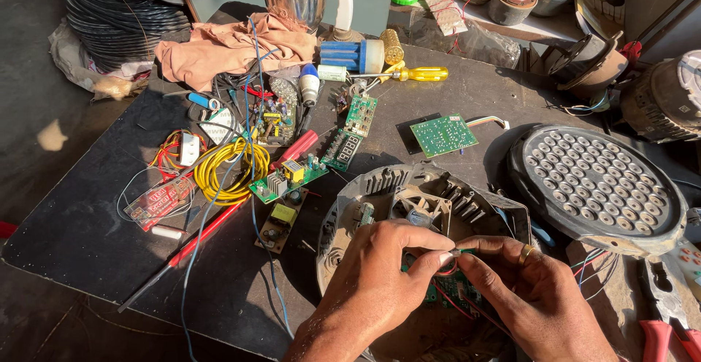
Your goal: The person works on a disassembled electronic device, likely a fan, on a cluttered workbench. They connect wires to a circuit board and test a digital display module, which lights up with numbers. The person handles various circuit boards, wires, and a fan housing throughout the clip.
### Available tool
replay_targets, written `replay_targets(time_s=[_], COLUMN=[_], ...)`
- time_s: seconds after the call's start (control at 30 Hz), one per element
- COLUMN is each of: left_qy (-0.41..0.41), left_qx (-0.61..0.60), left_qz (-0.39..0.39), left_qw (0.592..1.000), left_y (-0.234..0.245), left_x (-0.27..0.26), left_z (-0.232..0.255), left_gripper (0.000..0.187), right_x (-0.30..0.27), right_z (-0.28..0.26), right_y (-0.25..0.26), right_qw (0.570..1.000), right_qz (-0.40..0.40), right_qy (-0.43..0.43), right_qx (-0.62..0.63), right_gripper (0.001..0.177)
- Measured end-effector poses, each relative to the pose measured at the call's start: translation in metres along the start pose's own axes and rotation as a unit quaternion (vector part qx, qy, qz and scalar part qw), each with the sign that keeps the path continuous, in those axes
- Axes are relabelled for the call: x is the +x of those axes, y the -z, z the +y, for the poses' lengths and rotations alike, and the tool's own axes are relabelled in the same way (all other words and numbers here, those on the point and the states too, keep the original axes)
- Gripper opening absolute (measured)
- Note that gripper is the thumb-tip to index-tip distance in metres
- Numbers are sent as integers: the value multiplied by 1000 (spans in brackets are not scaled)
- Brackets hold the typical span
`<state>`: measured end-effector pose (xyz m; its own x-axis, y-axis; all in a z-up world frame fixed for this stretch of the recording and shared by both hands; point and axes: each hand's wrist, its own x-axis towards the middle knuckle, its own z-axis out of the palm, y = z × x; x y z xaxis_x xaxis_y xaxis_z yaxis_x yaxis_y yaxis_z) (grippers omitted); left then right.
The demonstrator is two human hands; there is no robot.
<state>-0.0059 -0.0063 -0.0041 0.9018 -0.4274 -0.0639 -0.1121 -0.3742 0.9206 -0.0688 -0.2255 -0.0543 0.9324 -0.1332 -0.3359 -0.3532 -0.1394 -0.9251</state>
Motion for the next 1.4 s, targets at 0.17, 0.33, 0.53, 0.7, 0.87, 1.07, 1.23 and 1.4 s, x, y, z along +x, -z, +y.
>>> replay_targets(time_s=[0.17, 0.33, 0.53, 0.7, 0.87, 1.07, 1.23, 1.4], left_qy=[49, 9, -11, -26, -31, -20, -31, 28], left_qx=[-12, 36, 2, -45, -64, -105, -133, -120], left_qz=[-22, 171, 260, 286, 313, 326, 338, 368], left_qw=[998, 985, 965, 957, 947, 939, 931, 921], left_y=[6, 36, 71, 89, 114, 135, 148, 168], left_x=[3, 11, 10, 8, -1, -9, -12, -22], left_z=[-1, -7, -27, -33, -30, -43, -47, -44], left_gripper=[19, 27, 23, 22, 22, 25, 28, 32], right_x=[3, -7, -8, -8, 5, 31, 24, 31], right_z=[-1, -13, -7, -11, -3, 28, 22, 10], right_y=[5, 10, -1, -16, -52, -72, -71, -95], right_qw=[993, 952, 770, 781, 783, 750, 763, 764], right_qz=[-35, 79, 152, 156, -91, -126, -16, 59], right_qy=[98, 83, 217, 235, 400, 391, 272, 372], right_qx=[-57, -283, -580, -557, -468, -518, -586, -524], right_gripper=[26, 36, 30, 30, 53, 77, 69, 84])
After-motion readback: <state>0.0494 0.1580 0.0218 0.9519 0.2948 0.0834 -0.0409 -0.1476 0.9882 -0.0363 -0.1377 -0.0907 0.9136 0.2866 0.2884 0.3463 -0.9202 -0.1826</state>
